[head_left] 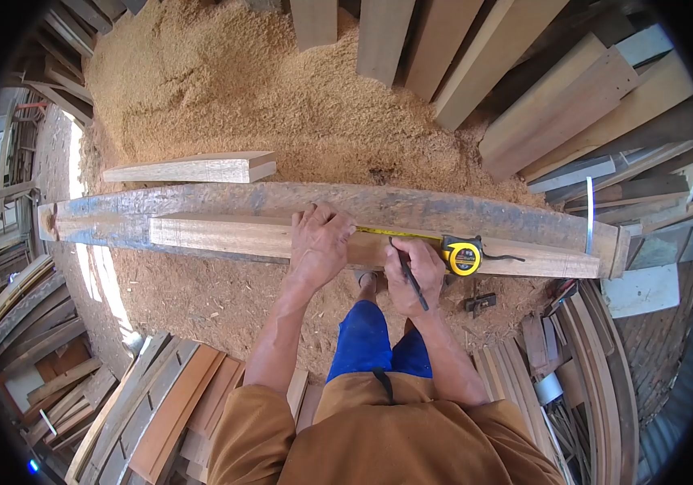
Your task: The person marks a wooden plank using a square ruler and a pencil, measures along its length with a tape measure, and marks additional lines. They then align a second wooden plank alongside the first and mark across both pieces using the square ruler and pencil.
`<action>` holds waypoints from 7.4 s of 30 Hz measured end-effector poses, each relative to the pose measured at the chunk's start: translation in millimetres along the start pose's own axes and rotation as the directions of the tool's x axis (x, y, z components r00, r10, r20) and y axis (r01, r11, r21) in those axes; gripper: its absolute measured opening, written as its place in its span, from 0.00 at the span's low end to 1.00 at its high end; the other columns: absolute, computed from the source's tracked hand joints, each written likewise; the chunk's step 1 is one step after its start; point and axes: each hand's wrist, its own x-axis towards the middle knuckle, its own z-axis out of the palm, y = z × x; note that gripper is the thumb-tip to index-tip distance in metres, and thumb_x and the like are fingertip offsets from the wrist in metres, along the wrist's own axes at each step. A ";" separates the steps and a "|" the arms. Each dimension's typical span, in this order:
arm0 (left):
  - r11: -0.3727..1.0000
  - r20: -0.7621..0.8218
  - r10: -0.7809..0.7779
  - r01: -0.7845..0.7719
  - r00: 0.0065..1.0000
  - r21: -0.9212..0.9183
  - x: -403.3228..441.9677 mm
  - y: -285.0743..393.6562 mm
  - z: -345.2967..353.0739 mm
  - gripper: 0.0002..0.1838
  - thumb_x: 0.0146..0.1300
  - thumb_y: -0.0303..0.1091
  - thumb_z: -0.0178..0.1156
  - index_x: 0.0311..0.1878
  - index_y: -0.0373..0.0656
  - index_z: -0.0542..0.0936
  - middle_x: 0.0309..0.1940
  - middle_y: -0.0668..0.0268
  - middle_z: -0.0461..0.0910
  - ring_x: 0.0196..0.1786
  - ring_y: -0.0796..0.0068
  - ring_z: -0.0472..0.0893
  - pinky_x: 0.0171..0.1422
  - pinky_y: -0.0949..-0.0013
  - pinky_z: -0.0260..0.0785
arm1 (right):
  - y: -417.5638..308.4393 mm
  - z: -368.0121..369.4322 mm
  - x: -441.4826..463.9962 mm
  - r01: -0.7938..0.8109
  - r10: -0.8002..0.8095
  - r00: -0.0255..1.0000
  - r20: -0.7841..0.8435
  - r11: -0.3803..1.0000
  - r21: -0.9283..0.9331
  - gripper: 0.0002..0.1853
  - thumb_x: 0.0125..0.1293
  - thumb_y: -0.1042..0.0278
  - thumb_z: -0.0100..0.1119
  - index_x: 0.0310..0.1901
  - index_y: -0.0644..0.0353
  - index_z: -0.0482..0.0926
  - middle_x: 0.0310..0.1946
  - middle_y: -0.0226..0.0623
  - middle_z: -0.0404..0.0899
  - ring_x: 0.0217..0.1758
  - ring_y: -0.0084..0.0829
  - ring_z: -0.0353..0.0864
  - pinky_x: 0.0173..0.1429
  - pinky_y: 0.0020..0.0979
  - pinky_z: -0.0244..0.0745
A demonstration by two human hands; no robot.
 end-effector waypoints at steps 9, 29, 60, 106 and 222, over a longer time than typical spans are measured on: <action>1.000 0.016 -0.009 0.009 1.000 -0.001 0.0 0.8 -1.1 0.05 0.67 0.30 0.69 0.45 0.47 0.87 0.40 0.62 0.80 0.49 0.53 0.80 0.57 0.51 0.66 | 0.4 0.6 0.5 -0.007 0.007 1.000 -0.001 1.000 -0.008 0.09 0.67 0.77 0.73 0.46 0.66 0.85 0.34 0.49 0.86 0.35 0.46 0.88 0.41 0.40 0.82; 1.000 0.007 -0.010 0.010 1.000 0.001 -0.5 0.8 -0.4 0.05 0.67 0.30 0.69 0.45 0.46 0.88 0.40 0.62 0.80 0.49 0.53 0.80 0.57 0.52 0.65 | -3.8 -3.1 3.4 -0.070 0.070 0.997 0.042 0.998 -0.008 0.09 0.68 0.75 0.74 0.46 0.64 0.85 0.33 0.45 0.86 0.35 0.43 0.88 0.42 0.38 0.82; 0.999 0.027 -0.046 0.045 0.999 0.019 -0.4 -0.8 1.3 0.07 0.65 0.30 0.70 0.46 0.49 0.89 0.40 0.63 0.81 0.51 0.52 0.82 0.62 0.48 0.67 | 35.4 -121.0 7.8 0.101 -0.095 0.994 0.045 0.741 -0.664 0.21 0.65 0.70 0.68 0.61 0.53 0.85 0.60 0.50 0.83 0.60 0.55 0.78 0.69 0.53 0.68; 0.999 0.043 -0.031 0.030 0.999 0.028 0.6 2.0 -1.4 0.04 0.68 0.31 0.68 0.44 0.49 0.87 0.42 0.62 0.81 0.51 0.52 0.79 0.56 0.50 0.65 | 18.4 -30.2 -3.7 -0.062 0.062 0.998 0.008 0.998 0.009 0.09 0.68 0.74 0.75 0.46 0.63 0.86 0.31 0.40 0.85 0.30 0.34 0.85 0.37 0.33 0.80; 0.914 0.467 0.385 -0.399 0.796 -0.073 2.2 -14.8 -13.4 0.51 0.60 0.58 0.75 0.77 0.35 0.64 0.65 0.42 0.76 0.68 0.39 0.73 0.76 0.38 0.59 | -6.1 -7.5 -109.8 -0.553 0.737 0.636 0.226 0.232 0.800 0.03 0.77 0.68 0.68 0.44 0.54 0.83 0.26 0.14 0.72 0.23 0.09 0.65 0.25 0.21 0.58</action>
